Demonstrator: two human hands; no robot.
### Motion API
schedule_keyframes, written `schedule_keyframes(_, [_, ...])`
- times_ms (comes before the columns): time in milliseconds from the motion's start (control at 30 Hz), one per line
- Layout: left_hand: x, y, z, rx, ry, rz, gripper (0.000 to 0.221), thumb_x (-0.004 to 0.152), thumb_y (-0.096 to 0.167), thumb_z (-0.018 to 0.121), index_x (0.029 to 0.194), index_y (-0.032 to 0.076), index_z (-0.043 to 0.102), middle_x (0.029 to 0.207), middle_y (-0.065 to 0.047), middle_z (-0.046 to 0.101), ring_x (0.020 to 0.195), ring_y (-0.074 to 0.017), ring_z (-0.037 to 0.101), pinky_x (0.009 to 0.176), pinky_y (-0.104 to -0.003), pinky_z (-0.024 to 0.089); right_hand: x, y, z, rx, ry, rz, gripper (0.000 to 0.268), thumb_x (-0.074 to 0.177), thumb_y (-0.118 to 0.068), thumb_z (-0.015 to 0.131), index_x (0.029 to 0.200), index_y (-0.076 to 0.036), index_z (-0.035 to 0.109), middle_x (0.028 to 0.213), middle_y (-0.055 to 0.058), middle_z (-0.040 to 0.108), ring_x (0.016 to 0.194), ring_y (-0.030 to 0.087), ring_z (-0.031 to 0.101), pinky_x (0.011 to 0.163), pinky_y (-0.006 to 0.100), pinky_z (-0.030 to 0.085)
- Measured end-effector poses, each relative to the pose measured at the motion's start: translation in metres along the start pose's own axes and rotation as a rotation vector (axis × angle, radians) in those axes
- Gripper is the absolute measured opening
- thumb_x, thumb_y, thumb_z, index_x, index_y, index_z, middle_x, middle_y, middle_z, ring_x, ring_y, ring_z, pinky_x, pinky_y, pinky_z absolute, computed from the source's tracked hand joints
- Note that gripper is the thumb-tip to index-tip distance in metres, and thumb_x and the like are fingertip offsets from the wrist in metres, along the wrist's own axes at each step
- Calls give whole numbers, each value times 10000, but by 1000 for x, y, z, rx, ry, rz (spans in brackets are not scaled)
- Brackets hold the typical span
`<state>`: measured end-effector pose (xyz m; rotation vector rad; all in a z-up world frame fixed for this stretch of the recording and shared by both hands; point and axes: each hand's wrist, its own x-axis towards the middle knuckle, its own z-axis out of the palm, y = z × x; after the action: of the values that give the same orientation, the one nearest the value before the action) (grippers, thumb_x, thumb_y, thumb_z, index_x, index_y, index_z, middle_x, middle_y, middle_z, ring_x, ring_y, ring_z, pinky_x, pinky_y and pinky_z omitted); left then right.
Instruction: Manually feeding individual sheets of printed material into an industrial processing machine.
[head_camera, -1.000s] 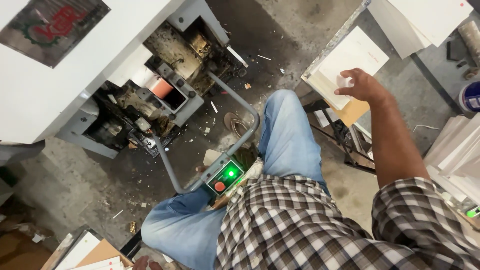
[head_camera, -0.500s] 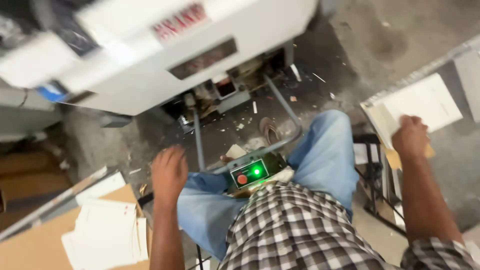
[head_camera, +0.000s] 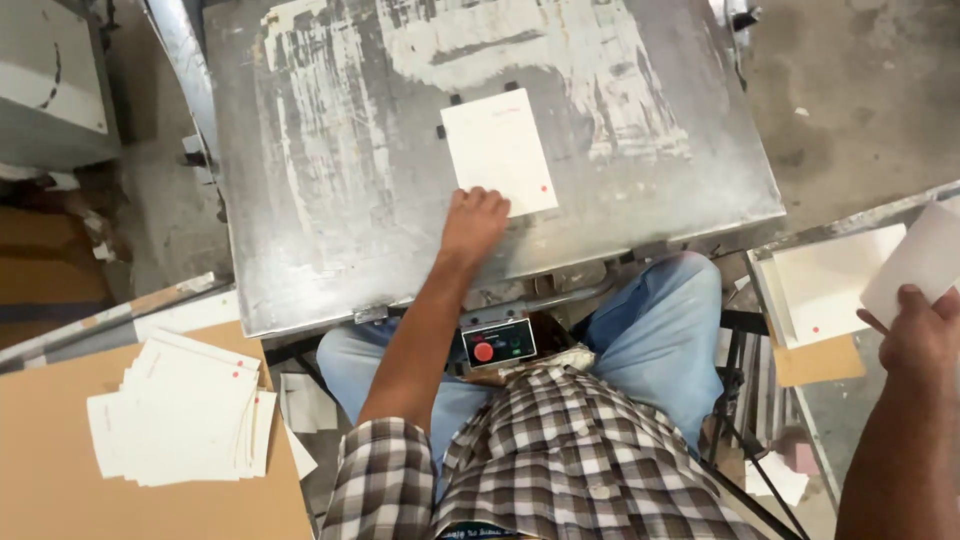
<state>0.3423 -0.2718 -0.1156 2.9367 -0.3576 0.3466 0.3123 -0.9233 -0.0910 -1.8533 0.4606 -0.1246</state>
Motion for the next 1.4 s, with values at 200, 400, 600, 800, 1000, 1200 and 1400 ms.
schedule_keyframes(200, [-18, -1, -22, 23, 14, 181, 65, 822, 86, 682, 886, 98, 686, 957, -58, 640, 967, -258, 630, 896, -418, 466, 0, -74, 111, 114, -90, -167, 483, 1150, -33, 488, 1607, 79, 380, 1493, 246, 568, 1275, 333, 666, 913, 416, 608])
schedule_keyframes(400, [-68, -16, -96, -84, 77, 214, 116, 751, 86, 697, 867, 79, 694, 932, -73, 657, 909, -273, 651, 849, -435, 491, -31, -114, 276, -306, -382, -871, 401, 1203, -266, 422, 1482, -4, 543, 1427, 242, 577, 1347, 377, 546, 1154, 442, 437])
schedule_keyframes(600, [-175, -72, -161, -2, 2, 36, 104, 789, 74, 716, 889, 60, 689, 969, -107, 679, 943, -283, 668, 891, -459, 510, -93, -141, 383, -641, -692, -924, 595, 826, 39, 539, 1405, -64, 626, 1425, 172, 594, 1288, 390, 548, 1041, 527, 469])
schedule_keyframes(800, [-310, -123, -221, 322, -32, -427, 64, 781, 101, 709, 825, 93, 663, 921, -64, 653, 918, -288, 640, 863, -456, 478, -95, -136, 433, -850, -777, -1050, 571, 812, 13, 584, 1375, -75, 616, 1427, 93, 564, 1287, 328, 524, 973, 547, 483])
schedule_keyframes(1000, [-434, -135, -191, 609, 28, -804, 76, 960, 115, 688, 972, 150, 755, 1039, 0, 724, 980, -231, 673, 901, -440, 500, -83, -142, 457, -842, -777, -1137, 544, 837, 24, 578, 1373, -61, 621, 1418, 93, 580, 1279, 334, 535, 987, 546, 482])
schedule_keyframes(1200, [-475, -133, -145, 483, 15, -960, 72, 954, 115, 690, 964, 141, 757, 1048, -21, 735, 918, -261, 684, 786, -423, 546, -73, -150, 462, -841, -797, -1125, 508, 842, 21, 574, 1342, -48, 641, 1392, 101, 593, 1275, 332, 543, 979, 550, 482])
schedule_keyframes(1400, [-483, -149, -124, 397, 72, -1020, 102, 1005, 123, 655, 1007, 114, 757, 1112, -58, 724, 1041, -308, 669, 851, -422, 573, -68, -144, 464, -802, -812, -1142, 522, 840, 47, 581, 1353, -31, 640, 1402, 119, 592, 1268, 327, 545, 964, 571, 487])
